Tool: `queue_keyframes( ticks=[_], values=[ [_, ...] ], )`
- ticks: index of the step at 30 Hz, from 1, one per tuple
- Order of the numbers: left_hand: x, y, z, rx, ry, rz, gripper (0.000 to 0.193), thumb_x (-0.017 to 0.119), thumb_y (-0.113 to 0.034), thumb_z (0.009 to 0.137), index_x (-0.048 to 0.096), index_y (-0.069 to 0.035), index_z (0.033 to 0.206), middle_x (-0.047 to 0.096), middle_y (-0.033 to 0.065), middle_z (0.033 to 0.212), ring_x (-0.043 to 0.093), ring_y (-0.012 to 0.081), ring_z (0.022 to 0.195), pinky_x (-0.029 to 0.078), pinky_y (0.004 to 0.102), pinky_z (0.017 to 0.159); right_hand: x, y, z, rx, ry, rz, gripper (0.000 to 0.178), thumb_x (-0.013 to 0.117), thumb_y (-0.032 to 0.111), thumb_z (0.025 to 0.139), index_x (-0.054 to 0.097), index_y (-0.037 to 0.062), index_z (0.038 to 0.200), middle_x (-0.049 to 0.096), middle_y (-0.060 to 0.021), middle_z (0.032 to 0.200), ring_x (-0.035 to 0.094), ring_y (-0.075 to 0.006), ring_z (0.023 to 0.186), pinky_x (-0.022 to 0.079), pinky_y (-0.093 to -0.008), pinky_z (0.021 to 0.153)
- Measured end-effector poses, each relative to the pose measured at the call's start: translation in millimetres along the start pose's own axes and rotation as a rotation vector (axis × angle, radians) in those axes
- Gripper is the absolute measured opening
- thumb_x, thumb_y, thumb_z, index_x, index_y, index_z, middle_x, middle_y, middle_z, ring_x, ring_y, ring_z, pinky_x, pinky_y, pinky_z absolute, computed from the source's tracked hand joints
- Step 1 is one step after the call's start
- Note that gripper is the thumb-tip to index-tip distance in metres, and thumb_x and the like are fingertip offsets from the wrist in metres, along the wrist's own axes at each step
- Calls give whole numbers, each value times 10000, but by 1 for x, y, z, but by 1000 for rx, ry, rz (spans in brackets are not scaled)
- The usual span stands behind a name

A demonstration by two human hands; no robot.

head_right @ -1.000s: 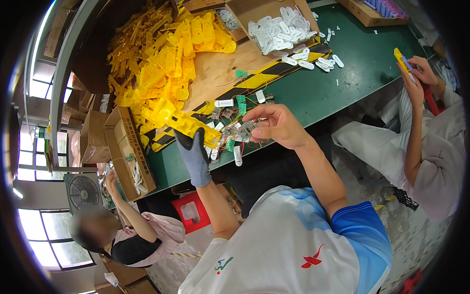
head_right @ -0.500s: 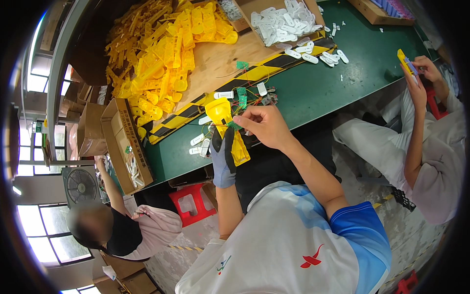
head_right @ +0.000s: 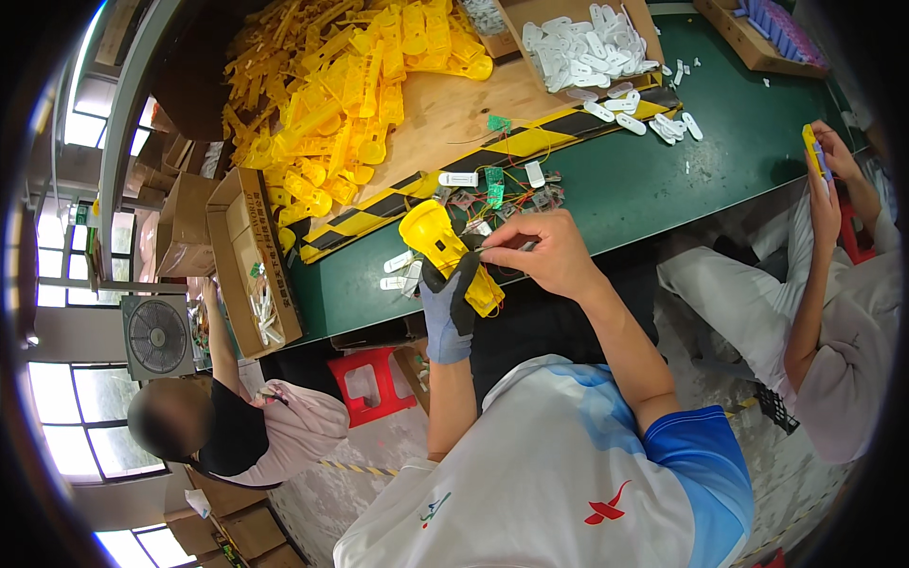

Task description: Manually assemble circuit boards and wiring into yellow plastic housings.

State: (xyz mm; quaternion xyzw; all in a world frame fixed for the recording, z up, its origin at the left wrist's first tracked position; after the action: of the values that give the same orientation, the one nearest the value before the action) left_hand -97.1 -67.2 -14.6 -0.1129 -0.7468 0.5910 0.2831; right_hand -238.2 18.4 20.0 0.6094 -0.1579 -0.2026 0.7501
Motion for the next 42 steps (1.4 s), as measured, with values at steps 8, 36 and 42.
queue_keyframes(
  ticks=[8, 36, 42],
  values=[
    [-6, 0, 1, 10, -14, -99, 386, 695, 18, 815, 547, -19, 1170, 624, 44, 981, 610, 123, 848, 499, 255, 740, 3, 19, 1, -275, 37, -108, 135, 776, -15, 709, 721, -12, 832, 708, -91, 783, 671, -150, 692, 513, -241, 618],
    [8, 20, -8, -282, 255, -47, 442, 659, -101, 882, 478, -58, 1283, 612, 44, 1056, 632, 139, 874, 535, 284, 762, 10, -32, -1, 303, -2, 363, 138, 729, 70, 841, 687, -31, 926, 691, -57, 790, 658, -91, 699, 535, -209, 636],
    [11, 13, -10, -324, 204, -21, 442, 617, -119, 899, 475, -41, 1310, 644, 109, 988, 677, 219, 772, 566, 314, 643, 7, -34, 0, 282, -35, 339, 144, 741, 83, 833, 686, -26, 911, 687, -51, 776, 639, -76, 672, 519, -202, 626]
  ],
)
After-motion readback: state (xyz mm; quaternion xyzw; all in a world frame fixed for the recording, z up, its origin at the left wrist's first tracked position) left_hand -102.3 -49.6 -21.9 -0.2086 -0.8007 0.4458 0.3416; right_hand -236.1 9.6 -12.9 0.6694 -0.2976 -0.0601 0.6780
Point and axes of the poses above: each hand's wrist, its own z-axis towards the middle knuckle, its own x-axis out of the palm, y = z × x, the point moved 7 cm from there along z, towards the middle knuckle
